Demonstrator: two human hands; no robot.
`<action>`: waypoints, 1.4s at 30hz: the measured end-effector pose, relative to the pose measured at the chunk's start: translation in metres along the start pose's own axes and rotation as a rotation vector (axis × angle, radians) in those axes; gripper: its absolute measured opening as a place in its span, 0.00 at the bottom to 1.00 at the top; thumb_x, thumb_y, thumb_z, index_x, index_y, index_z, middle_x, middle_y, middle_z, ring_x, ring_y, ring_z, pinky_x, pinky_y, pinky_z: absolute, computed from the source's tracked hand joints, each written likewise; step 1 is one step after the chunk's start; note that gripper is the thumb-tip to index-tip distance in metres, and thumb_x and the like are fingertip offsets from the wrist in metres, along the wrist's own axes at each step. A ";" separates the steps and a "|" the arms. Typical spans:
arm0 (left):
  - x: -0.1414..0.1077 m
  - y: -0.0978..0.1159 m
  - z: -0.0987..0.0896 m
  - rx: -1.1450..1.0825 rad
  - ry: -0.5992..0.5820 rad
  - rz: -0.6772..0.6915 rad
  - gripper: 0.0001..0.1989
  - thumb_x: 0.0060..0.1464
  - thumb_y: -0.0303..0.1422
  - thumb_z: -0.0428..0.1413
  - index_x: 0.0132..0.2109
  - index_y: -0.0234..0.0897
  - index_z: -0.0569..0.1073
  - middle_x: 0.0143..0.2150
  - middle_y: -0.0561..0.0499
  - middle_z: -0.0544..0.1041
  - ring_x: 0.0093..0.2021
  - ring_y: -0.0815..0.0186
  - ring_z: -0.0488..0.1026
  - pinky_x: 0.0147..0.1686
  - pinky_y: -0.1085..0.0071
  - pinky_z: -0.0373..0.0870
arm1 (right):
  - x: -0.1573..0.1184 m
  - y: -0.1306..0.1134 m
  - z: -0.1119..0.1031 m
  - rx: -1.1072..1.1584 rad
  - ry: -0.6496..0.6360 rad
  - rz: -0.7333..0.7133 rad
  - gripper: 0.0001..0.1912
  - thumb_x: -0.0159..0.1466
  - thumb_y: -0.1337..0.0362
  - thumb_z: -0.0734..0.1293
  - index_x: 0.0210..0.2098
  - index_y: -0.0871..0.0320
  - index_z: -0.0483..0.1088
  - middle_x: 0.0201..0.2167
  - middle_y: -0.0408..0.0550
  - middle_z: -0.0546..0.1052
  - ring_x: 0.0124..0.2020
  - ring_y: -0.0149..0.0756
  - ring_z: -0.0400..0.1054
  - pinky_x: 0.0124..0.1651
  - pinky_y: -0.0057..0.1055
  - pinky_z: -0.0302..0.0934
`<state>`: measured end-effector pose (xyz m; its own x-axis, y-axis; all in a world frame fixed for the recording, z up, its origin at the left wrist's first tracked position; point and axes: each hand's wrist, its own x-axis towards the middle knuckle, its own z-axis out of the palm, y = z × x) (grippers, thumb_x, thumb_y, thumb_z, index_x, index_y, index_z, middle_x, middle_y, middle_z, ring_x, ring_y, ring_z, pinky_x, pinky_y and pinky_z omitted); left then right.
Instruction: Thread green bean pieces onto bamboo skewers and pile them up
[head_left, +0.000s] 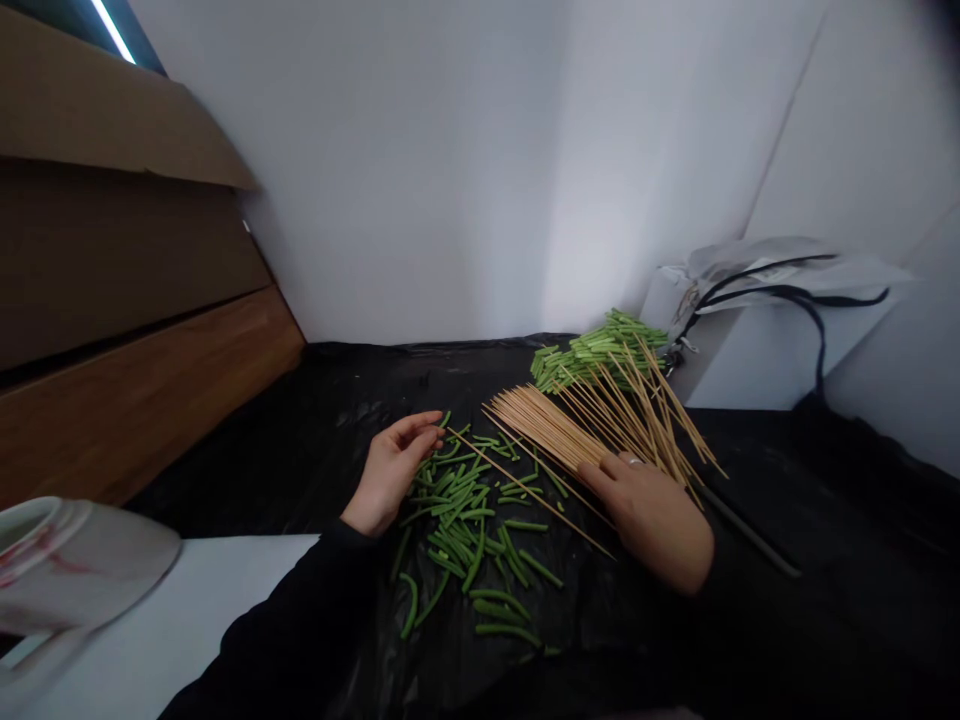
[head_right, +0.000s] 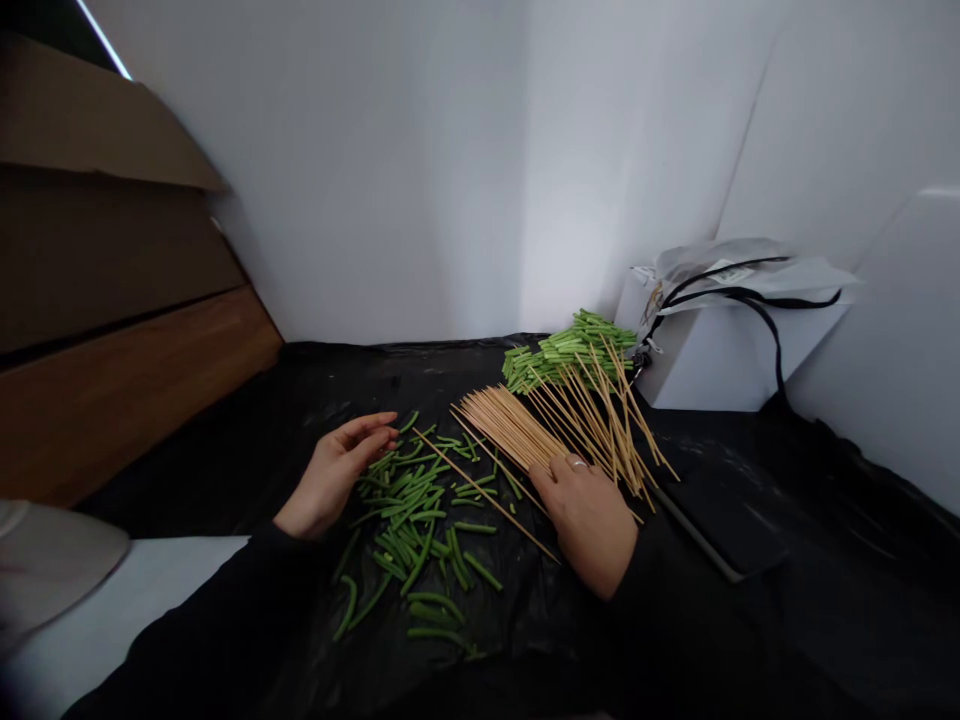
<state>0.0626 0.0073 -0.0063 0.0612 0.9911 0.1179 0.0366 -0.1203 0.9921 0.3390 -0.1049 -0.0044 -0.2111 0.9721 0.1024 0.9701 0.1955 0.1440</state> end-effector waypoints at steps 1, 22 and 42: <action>0.000 -0.002 -0.002 0.032 0.027 0.025 0.24 0.44 0.41 0.62 0.47 0.32 0.76 0.37 0.45 0.79 0.35 0.63 0.75 0.38 0.68 0.70 | -0.002 0.001 0.001 0.022 -0.013 -0.011 0.17 0.59 0.77 0.58 0.43 0.55 0.66 0.38 0.49 0.70 0.41 0.38 0.64 0.42 0.33 0.54; -0.001 -0.017 -0.013 0.189 0.214 0.109 0.22 0.45 0.42 0.61 0.45 0.33 0.77 0.36 0.45 0.80 0.33 0.63 0.75 0.36 0.68 0.70 | 0.013 -0.016 -0.008 0.142 -0.257 0.011 0.09 0.61 0.59 0.64 0.36 0.58 0.69 0.40 0.50 0.74 0.38 0.39 0.70 0.35 0.30 0.58; 0.000 -0.021 -0.015 0.139 0.176 0.072 0.20 0.43 0.42 0.63 0.42 0.35 0.79 0.38 0.44 0.81 0.33 0.62 0.76 0.35 0.68 0.70 | 0.032 0.031 0.001 0.172 -0.105 0.183 0.08 0.60 0.64 0.59 0.28 0.58 0.67 0.26 0.48 0.73 0.30 0.34 0.67 0.31 0.29 0.49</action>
<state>0.0472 0.0106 -0.0266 -0.1062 0.9728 0.2057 0.1762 -0.1852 0.9668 0.3624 -0.0676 0.0022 -0.0258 0.9996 0.0071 0.9989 0.0261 -0.0381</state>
